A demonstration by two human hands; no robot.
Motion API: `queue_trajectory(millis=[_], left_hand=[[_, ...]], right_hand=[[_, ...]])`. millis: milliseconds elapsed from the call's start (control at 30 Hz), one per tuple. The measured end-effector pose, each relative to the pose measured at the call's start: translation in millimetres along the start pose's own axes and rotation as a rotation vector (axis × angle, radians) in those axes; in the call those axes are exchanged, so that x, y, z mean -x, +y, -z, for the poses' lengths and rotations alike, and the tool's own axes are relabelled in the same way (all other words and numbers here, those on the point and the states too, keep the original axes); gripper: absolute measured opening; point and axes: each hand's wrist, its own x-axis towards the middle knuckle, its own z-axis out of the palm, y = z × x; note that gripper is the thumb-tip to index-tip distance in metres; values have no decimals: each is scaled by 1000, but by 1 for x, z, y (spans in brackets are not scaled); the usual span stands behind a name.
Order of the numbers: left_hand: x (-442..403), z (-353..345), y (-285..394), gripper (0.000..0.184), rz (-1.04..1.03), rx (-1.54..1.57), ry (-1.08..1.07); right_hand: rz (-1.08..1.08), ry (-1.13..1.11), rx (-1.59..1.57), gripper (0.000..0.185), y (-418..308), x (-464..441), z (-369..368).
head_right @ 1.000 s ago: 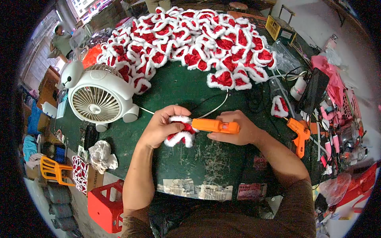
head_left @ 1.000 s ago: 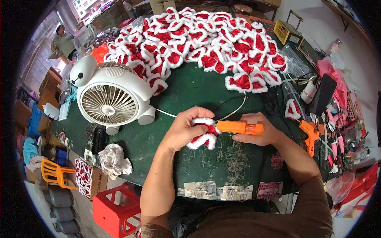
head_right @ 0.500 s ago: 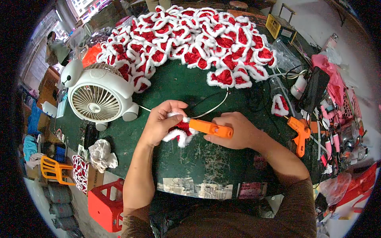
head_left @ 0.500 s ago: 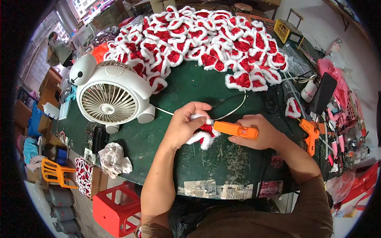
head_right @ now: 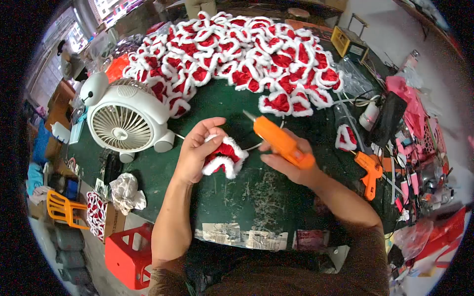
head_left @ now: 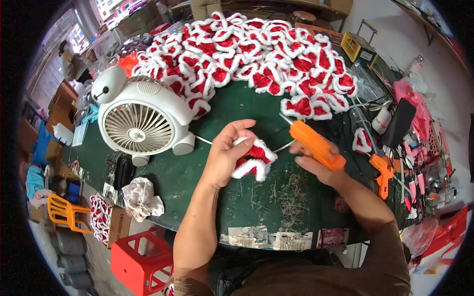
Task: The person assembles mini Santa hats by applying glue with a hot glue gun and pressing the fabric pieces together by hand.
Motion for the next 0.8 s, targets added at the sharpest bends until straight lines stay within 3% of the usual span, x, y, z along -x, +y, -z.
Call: queue_trajectory(millis=[167, 267, 367, 600, 800], left_hand=[[4, -28, -16, 40, -96, -57, -66], [7, -38, -24, 41, -115, -64, -87], [6, -24, -21, 47, -98, -45, -89], [8, -24, -12, 71, -54, -72, -196], [9, -29, -11, 72, 3, -130, -185]], right_hand=[[83, 140, -132, 50, 10, -7, -34], [-62, 185, -140, 45, 6, -1, -40], [5, 148, -326, 39, 21, -15, -44], [2, 98, -242, 30, 27, -8, -30], [27, 75, -302, 28, 23, -3, -26]])
